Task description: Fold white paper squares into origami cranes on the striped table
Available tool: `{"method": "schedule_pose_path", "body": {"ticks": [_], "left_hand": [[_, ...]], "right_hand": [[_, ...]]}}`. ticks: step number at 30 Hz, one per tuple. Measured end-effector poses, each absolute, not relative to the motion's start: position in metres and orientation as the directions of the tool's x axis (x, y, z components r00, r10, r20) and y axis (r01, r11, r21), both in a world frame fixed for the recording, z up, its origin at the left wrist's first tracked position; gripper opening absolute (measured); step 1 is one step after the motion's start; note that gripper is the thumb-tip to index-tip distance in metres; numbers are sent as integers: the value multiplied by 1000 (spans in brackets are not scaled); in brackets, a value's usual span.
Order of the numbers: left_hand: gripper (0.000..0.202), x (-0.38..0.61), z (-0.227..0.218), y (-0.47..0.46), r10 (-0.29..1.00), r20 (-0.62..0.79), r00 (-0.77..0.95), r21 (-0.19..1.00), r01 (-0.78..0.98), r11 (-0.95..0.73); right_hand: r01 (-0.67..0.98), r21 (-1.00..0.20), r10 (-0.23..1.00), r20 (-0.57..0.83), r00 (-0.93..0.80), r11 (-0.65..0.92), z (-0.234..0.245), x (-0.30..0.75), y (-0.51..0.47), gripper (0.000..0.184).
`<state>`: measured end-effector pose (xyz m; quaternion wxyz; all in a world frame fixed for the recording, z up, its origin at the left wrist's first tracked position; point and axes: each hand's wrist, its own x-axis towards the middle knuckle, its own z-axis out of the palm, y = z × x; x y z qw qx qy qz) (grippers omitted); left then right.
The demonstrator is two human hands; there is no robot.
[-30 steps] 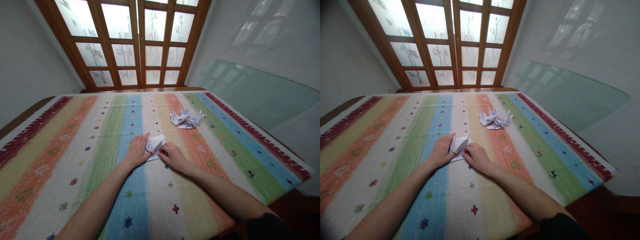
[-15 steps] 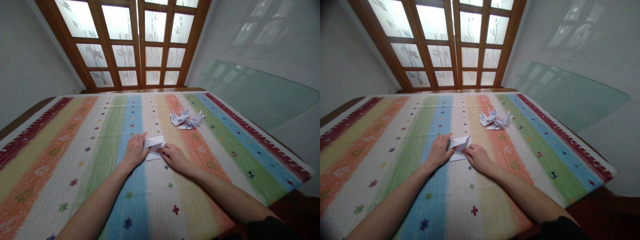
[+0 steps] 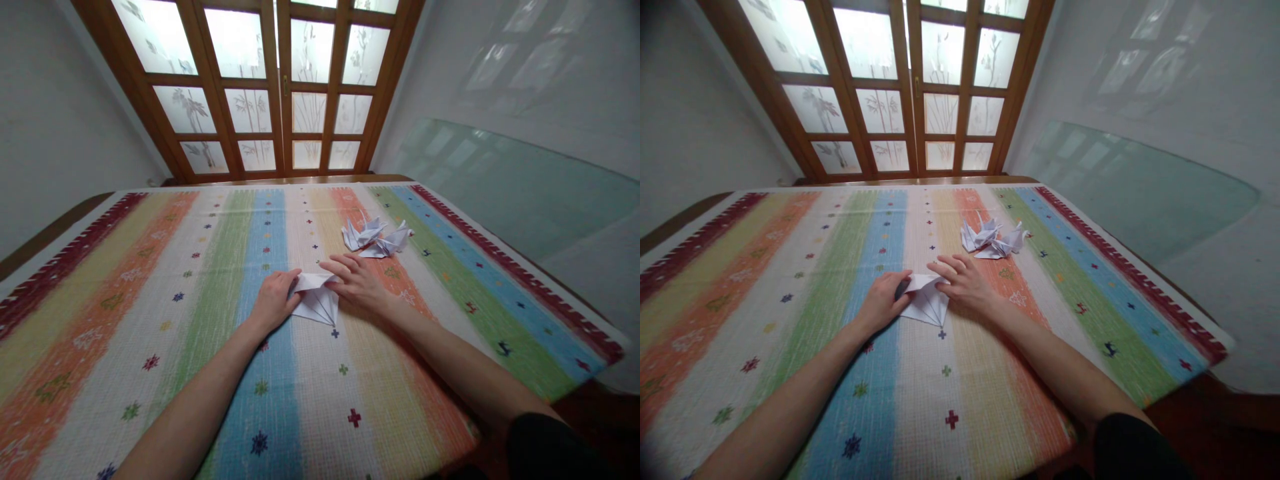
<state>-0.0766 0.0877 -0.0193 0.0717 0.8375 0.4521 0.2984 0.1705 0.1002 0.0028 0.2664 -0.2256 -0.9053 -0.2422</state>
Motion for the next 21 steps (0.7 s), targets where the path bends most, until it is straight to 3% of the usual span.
{"method": "schedule_pose_path", "body": {"ticks": [3, 7, 11, 16, 21], "left_hand": [[45, -77, -19, 86, 722, 575, 384, 330, 699, -634], [23, -76, -14, 82, 598, 673, 436, 272, 605, -748], [21, -75, -12, 81, 528, 589, 612, 274, 463, -843], [24, -73, -16, 83, 584, 441, 681, 208, 555, -805], [22, -72, -17, 84, 613, 411, 675, 226, 576, -786]], "right_hand": [[587, 376, 292, 603, -743, 717, -3, 162, 94, 14], [714, 346, 461, 577, -674, 609, -7, 147, 74, 13], [765, 342, 539, 557, -632, 545, -6, 134, 62, 12], [795, 326, 614, 508, -604, 512, 4, 130, 60, 12], [813, 318, 706, 405, -582, 488, 21, 142, 64, 17]]}}
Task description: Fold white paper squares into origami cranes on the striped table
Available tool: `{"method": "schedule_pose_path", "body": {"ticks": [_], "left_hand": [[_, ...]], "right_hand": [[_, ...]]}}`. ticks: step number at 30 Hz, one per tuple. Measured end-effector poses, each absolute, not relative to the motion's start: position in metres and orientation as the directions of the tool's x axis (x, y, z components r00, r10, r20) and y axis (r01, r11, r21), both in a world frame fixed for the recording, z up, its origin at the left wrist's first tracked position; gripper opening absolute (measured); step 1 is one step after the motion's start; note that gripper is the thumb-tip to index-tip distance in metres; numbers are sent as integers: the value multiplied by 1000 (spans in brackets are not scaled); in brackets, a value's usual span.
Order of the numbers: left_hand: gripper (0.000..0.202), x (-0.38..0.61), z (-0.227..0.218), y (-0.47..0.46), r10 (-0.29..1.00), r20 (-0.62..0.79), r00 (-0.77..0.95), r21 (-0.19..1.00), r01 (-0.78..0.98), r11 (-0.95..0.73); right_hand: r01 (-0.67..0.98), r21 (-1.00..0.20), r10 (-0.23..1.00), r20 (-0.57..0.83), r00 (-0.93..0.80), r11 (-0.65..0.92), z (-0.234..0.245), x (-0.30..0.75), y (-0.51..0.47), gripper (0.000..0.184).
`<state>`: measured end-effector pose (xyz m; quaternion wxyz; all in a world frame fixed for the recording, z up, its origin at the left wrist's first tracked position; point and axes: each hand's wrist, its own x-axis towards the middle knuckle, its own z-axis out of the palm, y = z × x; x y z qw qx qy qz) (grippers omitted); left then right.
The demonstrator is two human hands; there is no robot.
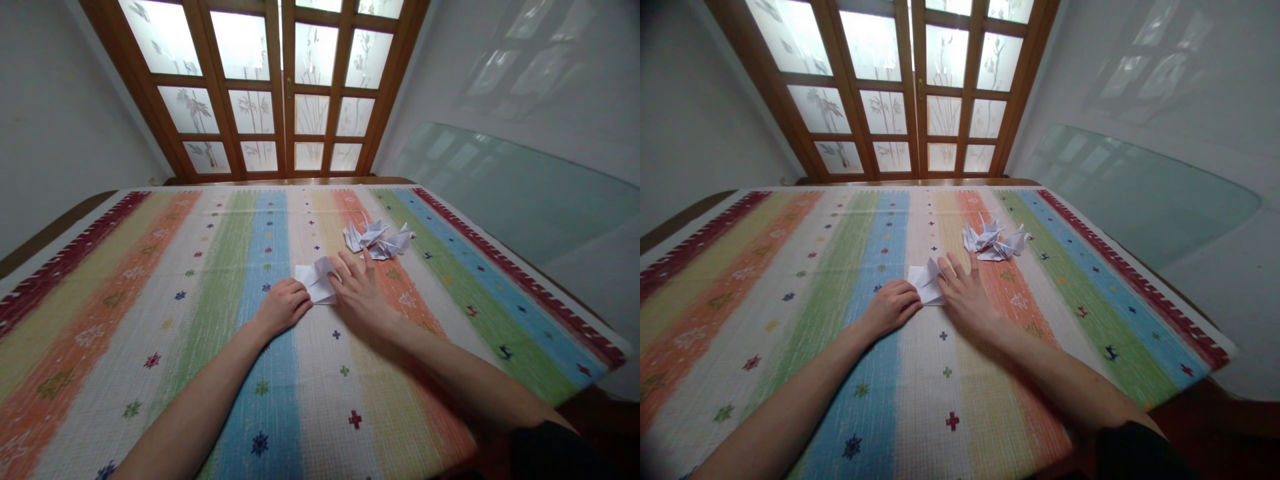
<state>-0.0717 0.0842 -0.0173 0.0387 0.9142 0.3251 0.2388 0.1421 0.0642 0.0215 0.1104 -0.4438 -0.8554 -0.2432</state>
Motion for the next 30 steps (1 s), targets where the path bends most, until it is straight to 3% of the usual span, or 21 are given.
{"method": "schedule_pose_path", "body": {"ticks": [9, 20, 24, 28, 30], "left_hand": [[25, -71, -14, 84, 647, 390, 656, 274, 588, -761], [22, -71, -18, 84, 710, 413, 570, 329, 634, -700], [23, -70, -20, 85, 709, 397, 583, 272, 663, -697], [21, -69, -21, 86, 708, 387, 591, 251, 671, -698], [21, -69, -20, 86, 701, 374, 607, 246, 664, -707]], "right_hand": [[809, 308, 729, 355, -586, 500, 33, 146, 75, 18], [857, 283, 741, 430, -515, 431, 25, 121, 77, 15], [831, 210, 701, 455, -550, 516, 18, 127, 81, 16], [715, 106, 541, 581, -608, 691, 0, 147, 89, 37], [689, 6, 515, 659, -548, 725, -8, 155, 92, 43]]}}
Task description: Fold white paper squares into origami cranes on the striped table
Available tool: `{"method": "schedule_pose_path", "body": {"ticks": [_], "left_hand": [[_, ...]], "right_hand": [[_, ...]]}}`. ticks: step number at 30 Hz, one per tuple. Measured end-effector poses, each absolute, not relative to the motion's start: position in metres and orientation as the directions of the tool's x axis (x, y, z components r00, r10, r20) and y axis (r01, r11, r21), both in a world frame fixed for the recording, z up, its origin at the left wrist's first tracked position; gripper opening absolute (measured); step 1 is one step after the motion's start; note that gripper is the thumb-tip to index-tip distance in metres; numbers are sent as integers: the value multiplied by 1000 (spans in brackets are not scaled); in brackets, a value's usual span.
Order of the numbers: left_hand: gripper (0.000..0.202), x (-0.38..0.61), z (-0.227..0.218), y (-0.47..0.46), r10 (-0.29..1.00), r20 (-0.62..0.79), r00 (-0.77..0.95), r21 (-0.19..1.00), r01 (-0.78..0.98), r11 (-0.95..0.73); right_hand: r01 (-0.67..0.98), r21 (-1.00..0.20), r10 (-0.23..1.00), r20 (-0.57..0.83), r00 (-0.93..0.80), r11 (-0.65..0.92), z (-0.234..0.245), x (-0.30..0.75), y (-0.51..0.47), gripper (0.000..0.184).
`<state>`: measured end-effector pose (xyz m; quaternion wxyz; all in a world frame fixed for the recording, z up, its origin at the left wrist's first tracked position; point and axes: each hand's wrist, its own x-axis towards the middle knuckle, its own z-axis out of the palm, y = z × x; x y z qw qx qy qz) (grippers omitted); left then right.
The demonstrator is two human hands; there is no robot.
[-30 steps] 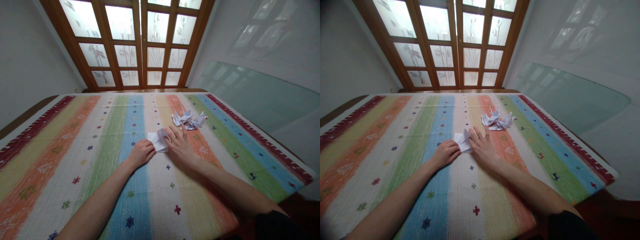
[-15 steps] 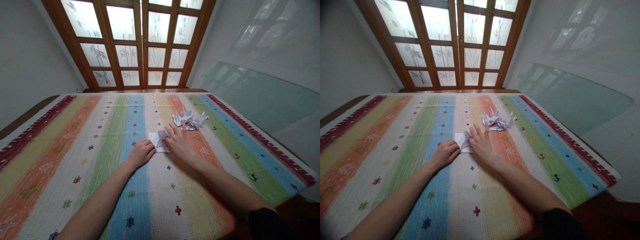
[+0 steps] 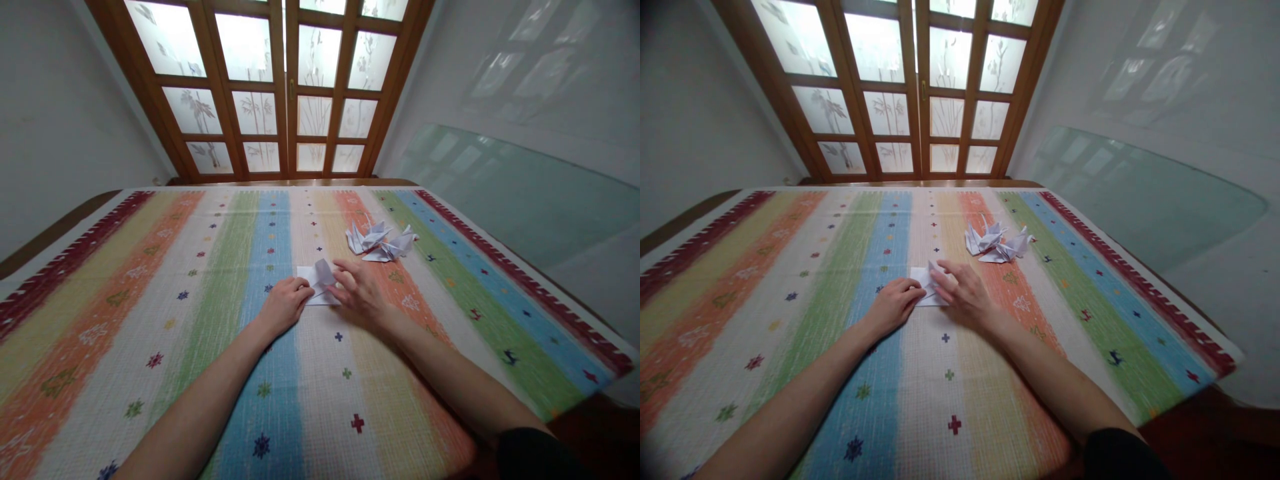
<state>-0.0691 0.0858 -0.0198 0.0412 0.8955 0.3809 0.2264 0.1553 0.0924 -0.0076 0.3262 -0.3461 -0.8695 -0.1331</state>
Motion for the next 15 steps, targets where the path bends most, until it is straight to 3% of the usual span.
{"method": "schedule_pose_path", "body": {"ticks": [4, 7, 10, 15], "left_hand": [[28, -69, -17, 86, 677, 330, 658, 202, 651, -731], [32, -68, -16, 86, 669, 302, 679, 174, 650, -739], [35, -67, -16, 85, 669, 287, 685, 172, 651, -740], [36, -65, -13, 85, 661, 279, 697, 167, 643, -748]], "right_hand": [[684, -347, 691, 647, -321, 642, -10, 158, 95, 57], [673, -497, 795, 560, -235, 548, -4, 150, 97, 52], [706, -516, 839, 502, -208, 484, 1, 142, 98, 41], [795, -399, 844, 475, -247, 457, 1, 129, 95, 32]]}}
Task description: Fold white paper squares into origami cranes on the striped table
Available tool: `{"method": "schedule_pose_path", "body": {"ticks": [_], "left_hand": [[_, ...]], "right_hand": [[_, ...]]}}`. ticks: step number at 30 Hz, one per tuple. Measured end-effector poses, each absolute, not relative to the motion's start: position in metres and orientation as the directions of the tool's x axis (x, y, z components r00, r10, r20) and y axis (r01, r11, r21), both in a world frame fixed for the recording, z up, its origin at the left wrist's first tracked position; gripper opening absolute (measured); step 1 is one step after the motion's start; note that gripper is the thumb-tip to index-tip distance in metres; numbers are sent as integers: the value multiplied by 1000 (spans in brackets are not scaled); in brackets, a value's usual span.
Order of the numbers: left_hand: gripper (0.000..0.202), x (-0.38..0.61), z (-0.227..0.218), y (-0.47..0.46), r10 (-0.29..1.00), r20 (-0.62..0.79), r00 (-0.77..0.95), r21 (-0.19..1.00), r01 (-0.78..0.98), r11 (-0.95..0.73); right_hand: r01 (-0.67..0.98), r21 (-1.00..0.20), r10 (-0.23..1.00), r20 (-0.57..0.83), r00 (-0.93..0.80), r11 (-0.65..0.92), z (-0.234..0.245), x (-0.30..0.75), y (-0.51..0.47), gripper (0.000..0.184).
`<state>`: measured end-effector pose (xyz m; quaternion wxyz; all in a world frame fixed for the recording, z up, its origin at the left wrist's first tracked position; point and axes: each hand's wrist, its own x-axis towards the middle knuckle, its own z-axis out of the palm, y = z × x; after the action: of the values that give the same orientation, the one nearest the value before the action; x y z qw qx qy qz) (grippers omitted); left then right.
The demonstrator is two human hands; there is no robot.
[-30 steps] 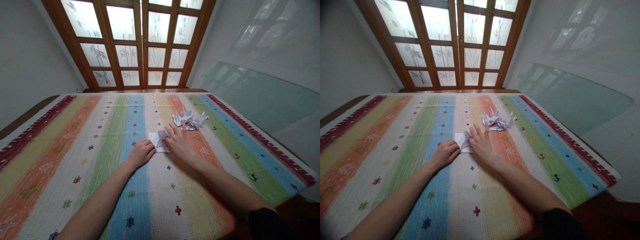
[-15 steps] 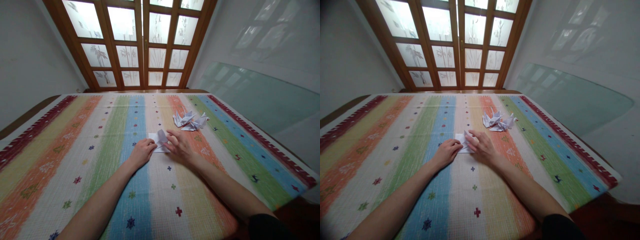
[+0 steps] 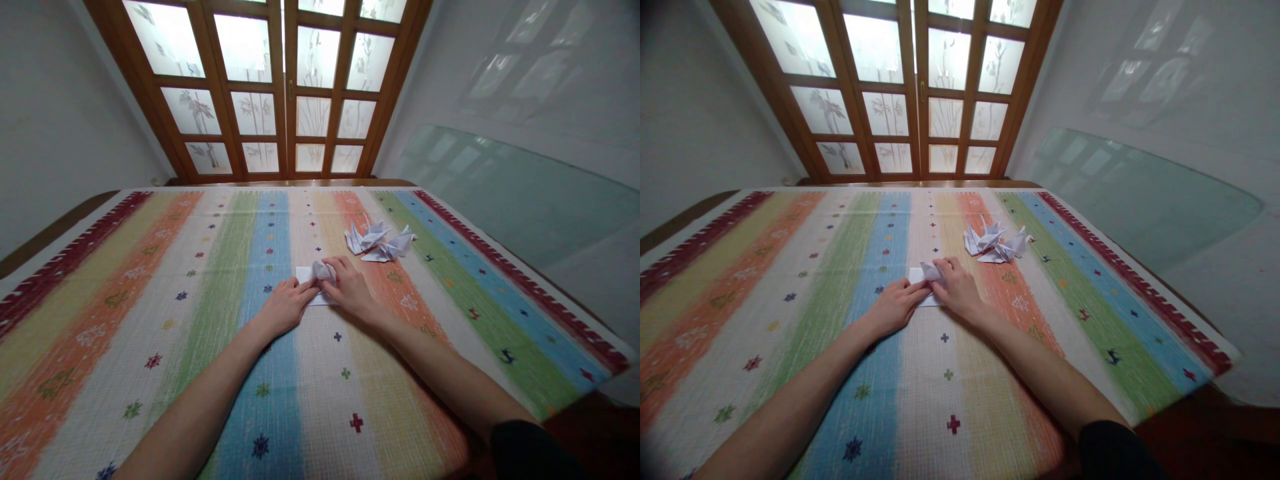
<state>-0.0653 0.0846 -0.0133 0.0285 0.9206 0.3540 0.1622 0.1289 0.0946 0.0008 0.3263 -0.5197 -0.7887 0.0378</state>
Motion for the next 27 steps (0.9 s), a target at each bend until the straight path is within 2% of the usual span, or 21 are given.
{"method": "schedule_pose_path", "body": {"ticks": [6, 10, 13, 16, 18, 22, 27], "left_hand": [[38, -66, -12, 83, 668, 293, 684, 225, 630, -743], [26, -69, -15, 84, 703, 460, 543, 336, 627, -703], [32, -72, -16, 85, 722, 606, 334, 480, 570, -667], [26, -71, -13, 86, 753, 613, 241, 611, 459, -645], [17, -69, -10, 87, 788, 569, 235, 687, 390, -613], [17, -68, -3, 87, 870, 447, 208, 824, 282, -491], [31, -68, 3, 86, 916, 340, 212, 924, 105, -367]], "right_hand": [[848, -379, 860, 484, -161, 372, -8, 125, 104, 22], [793, -383, 825, 508, -249, 475, -11, 127, 108, 24], [694, -477, 818, 491, -299, 539, -4, 127, 103, 25], [554, -614, 826, 398, -398, 563, 6, 124, 97, 21], [476, -712, 836, 297, -461, 516, 11, 124, 96, 16], [311, -901, 852, 110, -512, 303, 14, 127, 99, 16], [186, -982, 745, -90, -661, 46, 15, 129, 99, 29]]}}
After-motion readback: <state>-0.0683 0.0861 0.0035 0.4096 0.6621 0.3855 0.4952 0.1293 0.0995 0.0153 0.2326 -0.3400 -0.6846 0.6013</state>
